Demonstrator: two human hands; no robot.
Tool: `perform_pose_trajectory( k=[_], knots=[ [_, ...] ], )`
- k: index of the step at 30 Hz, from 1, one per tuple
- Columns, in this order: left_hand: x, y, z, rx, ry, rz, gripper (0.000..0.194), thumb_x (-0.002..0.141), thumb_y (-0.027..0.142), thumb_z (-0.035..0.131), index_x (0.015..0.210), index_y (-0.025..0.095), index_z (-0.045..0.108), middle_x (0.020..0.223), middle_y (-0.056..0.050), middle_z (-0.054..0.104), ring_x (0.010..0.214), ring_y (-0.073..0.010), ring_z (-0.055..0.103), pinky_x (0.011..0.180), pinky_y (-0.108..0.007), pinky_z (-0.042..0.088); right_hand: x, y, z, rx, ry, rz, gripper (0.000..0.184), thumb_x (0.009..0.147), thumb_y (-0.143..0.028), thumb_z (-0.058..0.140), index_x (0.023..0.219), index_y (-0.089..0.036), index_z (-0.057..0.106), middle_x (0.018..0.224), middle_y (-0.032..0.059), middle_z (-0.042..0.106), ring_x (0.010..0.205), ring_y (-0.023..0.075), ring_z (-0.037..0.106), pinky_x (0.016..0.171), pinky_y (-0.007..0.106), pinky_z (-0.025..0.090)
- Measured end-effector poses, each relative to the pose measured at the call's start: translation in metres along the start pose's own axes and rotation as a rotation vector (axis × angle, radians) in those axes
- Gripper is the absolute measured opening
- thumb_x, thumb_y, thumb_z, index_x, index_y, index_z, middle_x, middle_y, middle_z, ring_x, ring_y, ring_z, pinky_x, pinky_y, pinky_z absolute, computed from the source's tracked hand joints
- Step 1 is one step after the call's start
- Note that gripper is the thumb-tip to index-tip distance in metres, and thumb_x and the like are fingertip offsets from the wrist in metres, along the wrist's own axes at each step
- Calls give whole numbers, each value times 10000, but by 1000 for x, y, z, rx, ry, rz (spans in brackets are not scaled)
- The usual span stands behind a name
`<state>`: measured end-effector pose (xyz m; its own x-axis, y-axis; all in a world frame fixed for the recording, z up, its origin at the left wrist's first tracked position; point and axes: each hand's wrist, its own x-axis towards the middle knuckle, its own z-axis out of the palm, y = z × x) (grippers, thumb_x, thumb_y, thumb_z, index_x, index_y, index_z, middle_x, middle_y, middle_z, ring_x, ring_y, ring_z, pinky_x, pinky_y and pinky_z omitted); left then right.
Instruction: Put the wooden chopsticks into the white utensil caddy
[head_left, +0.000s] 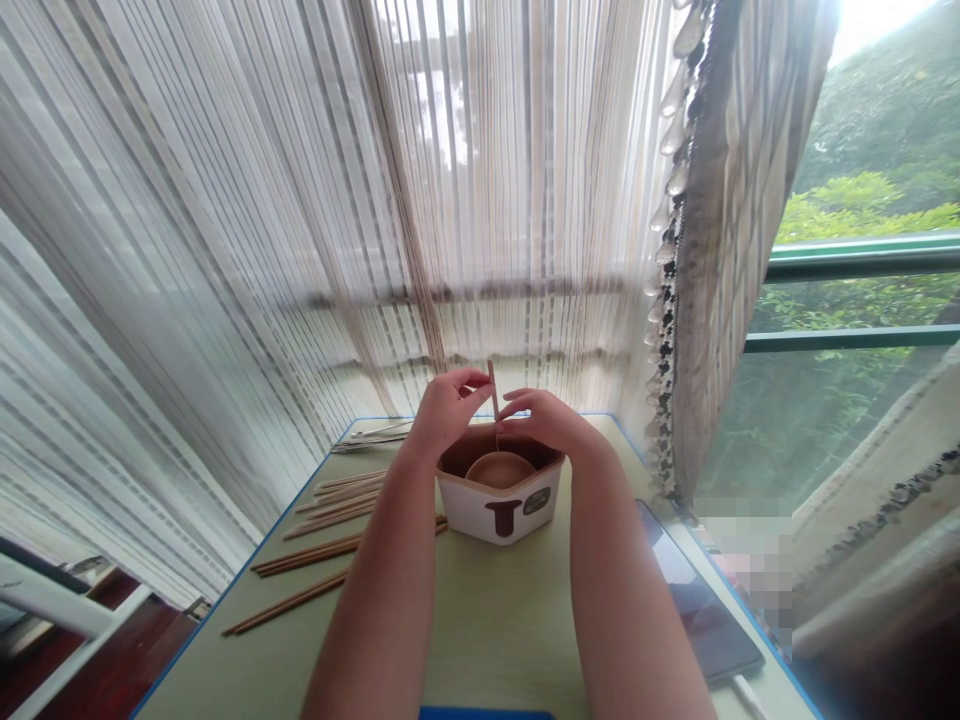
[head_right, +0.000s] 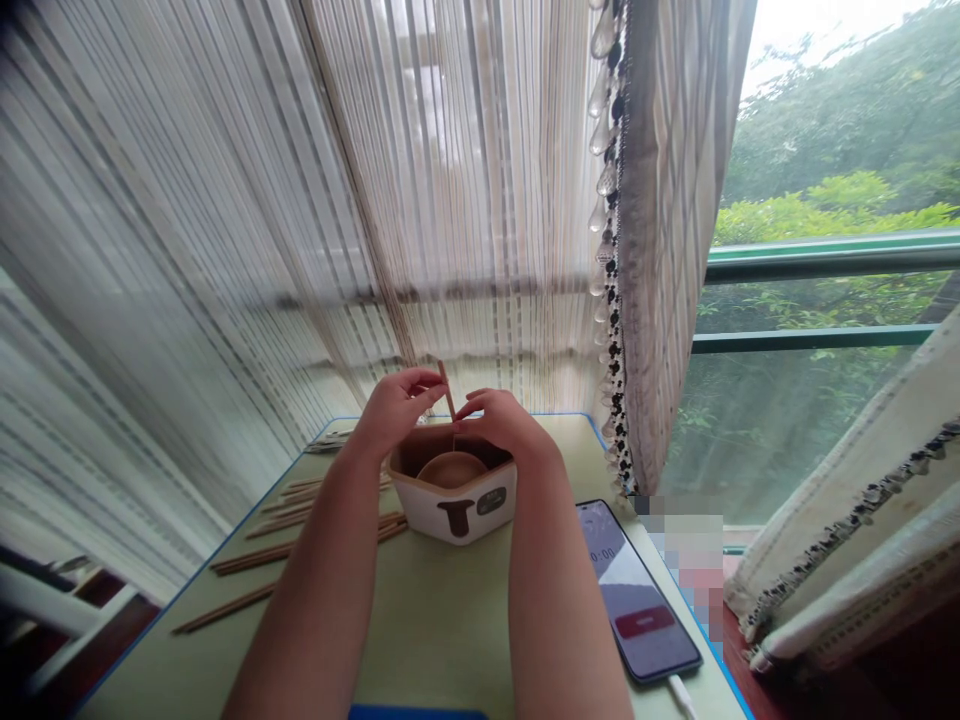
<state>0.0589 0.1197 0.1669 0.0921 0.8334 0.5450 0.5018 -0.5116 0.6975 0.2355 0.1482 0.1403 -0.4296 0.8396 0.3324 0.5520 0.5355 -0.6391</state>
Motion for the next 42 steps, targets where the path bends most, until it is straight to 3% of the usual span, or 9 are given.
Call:
perform_pose_trajectory(
  k=[5,10,15,21,23,27,33,37,42],
  knots=[
    [2,-8,-8,41,-52,-99,301,717,357,624,962,183,645,877,-43,681,719,-146,616,648,-267,483,4,0,1,28,-4,-18,262,677,-381,693,912,-264,707,1075,39,638,993,204,581,892,323,428],
    [-1,-4,-31,217,78,-179,281,716,376,617,931,199,658,850,-34,681,687,-148,609,631,-276,480,1,-9,-10,-12,83,13,321,682,-403,678,973,-268,669,1072,32,638,1015,215,569,893,362,428],
    [-35,0,-55,322,256,-183,280,759,399,573,945,202,646,859,-28,680,664,-140,602,643,-277,477,-2,-17,-30,-51,474,-135,332,753,-432,596,1016,-232,633,1106,59,611,1033,218,552,898,415,425],
    [-112,-55,-72,473,299,-239,207,791,284,544,951,185,632,925,-53,671,793,-166,606,766,-305,471,-19,-78,-17,8,867,-293,283,806,-370,551,1043,-220,589,1050,62,586,895,184,574,804,397,482],
    [-142,-74,-78,566,304,-265,209,779,252,563,963,181,631,955,-68,665,901,-196,589,843,-337,446,-41,-108,9,107,819,-348,272,831,-332,520,1077,-223,556,1027,61,584,837,167,576,782,378,487],
    [-198,-93,-85,625,346,-222,236,775,196,563,1005,186,613,1017,-63,637,1013,-198,539,929,-354,393,-91,-137,84,137,456,-410,285,809,-293,543,1083,-214,542,1023,75,583,834,176,573,782,366,487],
    [-238,-95,-80,686,273,-256,217,781,220,552,983,195,626,1013,-58,619,1029,-199,509,937,-359,367,-112,-83,196,-105,160,-293,312,828,-300,464,1094,-183,576,1104,99,594,1022,227,545,926,403,425],
    [-238,-95,-77,768,146,-302,223,799,266,524,976,200,641,983,-63,630,1009,-220,505,899,-376,371,-110,-53,229,-298,39,-245,454,837,-269,398,1262,-132,479,1313,127,481,1207,241,430,1022,404,328],
    [-240,-90,-75,864,-9,-309,244,841,289,459,917,168,658,996,-89,628,1014,-231,491,882,-386,363,-114,-56,235,-504,-98,-84,524,863,-310,347,1337,-94,404,1391,156,387,1254,293,358,1016,431,280]
  ],
)
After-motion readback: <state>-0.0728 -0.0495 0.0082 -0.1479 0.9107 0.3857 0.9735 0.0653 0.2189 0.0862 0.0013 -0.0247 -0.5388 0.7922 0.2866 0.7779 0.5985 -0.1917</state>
